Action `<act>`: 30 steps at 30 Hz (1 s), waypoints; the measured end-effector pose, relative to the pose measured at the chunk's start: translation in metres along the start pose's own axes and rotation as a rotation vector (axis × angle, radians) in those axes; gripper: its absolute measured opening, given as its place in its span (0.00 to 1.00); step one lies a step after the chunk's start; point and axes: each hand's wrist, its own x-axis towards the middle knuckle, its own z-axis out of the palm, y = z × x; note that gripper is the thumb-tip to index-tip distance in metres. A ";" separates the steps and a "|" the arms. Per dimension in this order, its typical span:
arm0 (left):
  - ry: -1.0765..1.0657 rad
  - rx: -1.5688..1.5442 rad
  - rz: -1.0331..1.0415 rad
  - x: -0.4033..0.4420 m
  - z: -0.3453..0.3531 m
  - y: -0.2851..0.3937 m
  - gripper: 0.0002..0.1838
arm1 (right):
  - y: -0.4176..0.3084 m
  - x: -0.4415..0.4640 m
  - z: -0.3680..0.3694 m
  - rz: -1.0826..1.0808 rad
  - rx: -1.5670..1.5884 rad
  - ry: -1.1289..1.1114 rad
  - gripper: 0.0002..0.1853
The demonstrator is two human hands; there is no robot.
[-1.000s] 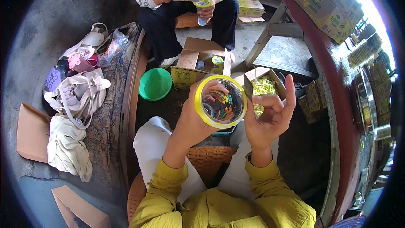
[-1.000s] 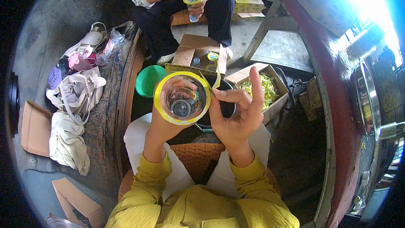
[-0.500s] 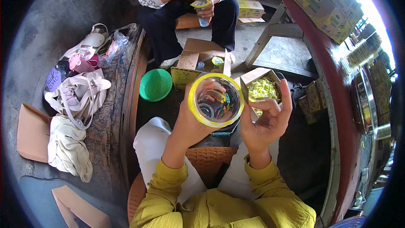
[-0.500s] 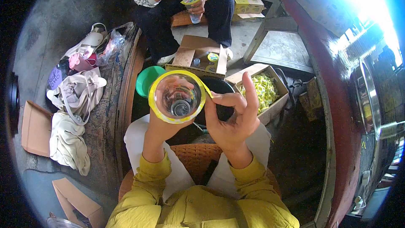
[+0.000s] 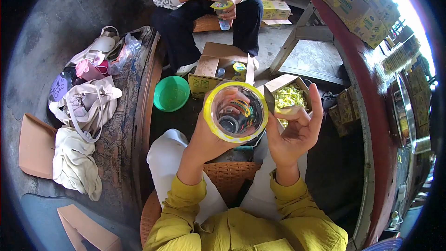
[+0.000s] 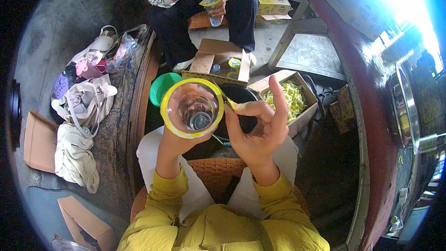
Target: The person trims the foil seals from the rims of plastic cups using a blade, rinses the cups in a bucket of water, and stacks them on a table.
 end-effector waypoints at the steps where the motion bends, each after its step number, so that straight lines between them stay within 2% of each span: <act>1: -0.016 0.014 0.004 0.000 0.000 0.001 0.41 | -0.001 0.001 0.001 -0.005 -0.007 0.000 0.41; 5: -0.116 -0.010 -0.017 -0.003 -0.001 0.002 0.41 | 0.000 0.000 -0.004 -0.002 -0.036 -0.040 0.40; 9: -0.169 -0.004 0.013 -0.003 -0.001 0.008 0.42 | 0.003 0.004 -0.005 -0.010 0.069 -0.027 0.39; 12: -0.111 0.015 -0.071 -0.009 -0.001 -0.003 0.42 | 0.002 0.002 -0.005 -0.007 0.046 -0.044 0.40; 15: 0.009 -0.170 0.186 -0.009 0.007 -0.017 0.42 | 0.000 0.001 -0.004 -0.036 0.008 -0.022 0.41; 18: -0.063 -0.058 0.096 -0.004 0.004 -0.005 0.42 | -0.002 0.001 -0.003 -0.087 -0.042 0.015 0.40; 21: -0.043 -0.033 0.109 -0.002 0.007 -0.002 0.40 | -0.002 0.002 -0.002 -0.187 -0.109 0.045 0.38; 23: -0.036 -0.108 0.101 -0.004 0.011 -0.002 0.39 | -0.004 0.001 -0.001 -0.237 -0.182 0.038 0.37; 30: -0.029 -0.040 0.135 -0.001 0.012 -0.001 0.39 | -0.005 -0.001 0.000 -0.229 -0.161 0.049 0.37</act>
